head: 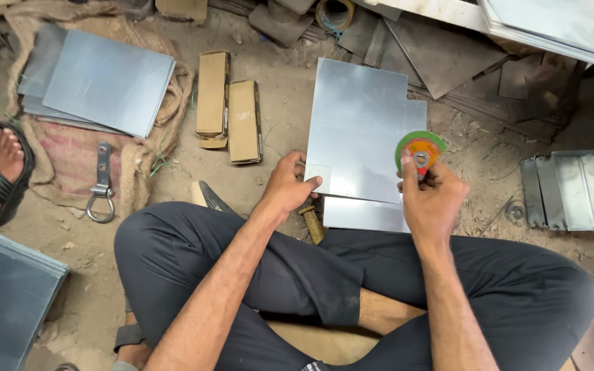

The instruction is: The person marks and scores lines on metal sheets using a small abrasive disc and a scribe. They handle and reposition several metal sheets on the ground while sitting cross-legged.

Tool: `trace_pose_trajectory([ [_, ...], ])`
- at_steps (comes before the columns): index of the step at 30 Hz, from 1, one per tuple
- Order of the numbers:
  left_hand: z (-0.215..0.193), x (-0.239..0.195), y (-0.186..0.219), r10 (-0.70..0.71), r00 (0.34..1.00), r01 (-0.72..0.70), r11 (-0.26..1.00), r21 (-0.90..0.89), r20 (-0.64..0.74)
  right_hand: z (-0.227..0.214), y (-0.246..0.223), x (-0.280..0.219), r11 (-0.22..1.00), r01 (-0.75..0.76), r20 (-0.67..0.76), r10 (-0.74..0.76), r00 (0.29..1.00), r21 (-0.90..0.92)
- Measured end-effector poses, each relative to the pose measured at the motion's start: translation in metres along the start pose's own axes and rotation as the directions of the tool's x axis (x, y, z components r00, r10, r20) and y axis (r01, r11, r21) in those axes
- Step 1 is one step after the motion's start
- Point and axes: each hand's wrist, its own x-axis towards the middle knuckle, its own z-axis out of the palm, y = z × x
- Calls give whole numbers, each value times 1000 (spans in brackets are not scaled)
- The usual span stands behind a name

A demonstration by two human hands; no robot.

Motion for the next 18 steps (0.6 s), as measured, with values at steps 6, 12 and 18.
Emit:
trace_pose_trajectory([
  [6, -2, 1, -3, -29, 998, 28, 999, 27, 46, -5, -13, -2, 996, 66, 9, -67, 998, 61],
  [12, 0, -1, -10, -39, 992, 28, 995, 91, 122, -7, -7, -2, 987, 137, -72, -131, 989, 89],
  [18, 0, 10, -25, -30, 981, 13, 996, 88, 191, -5, -6, -5, 997, 73, -37, -73, 997, 23],
])
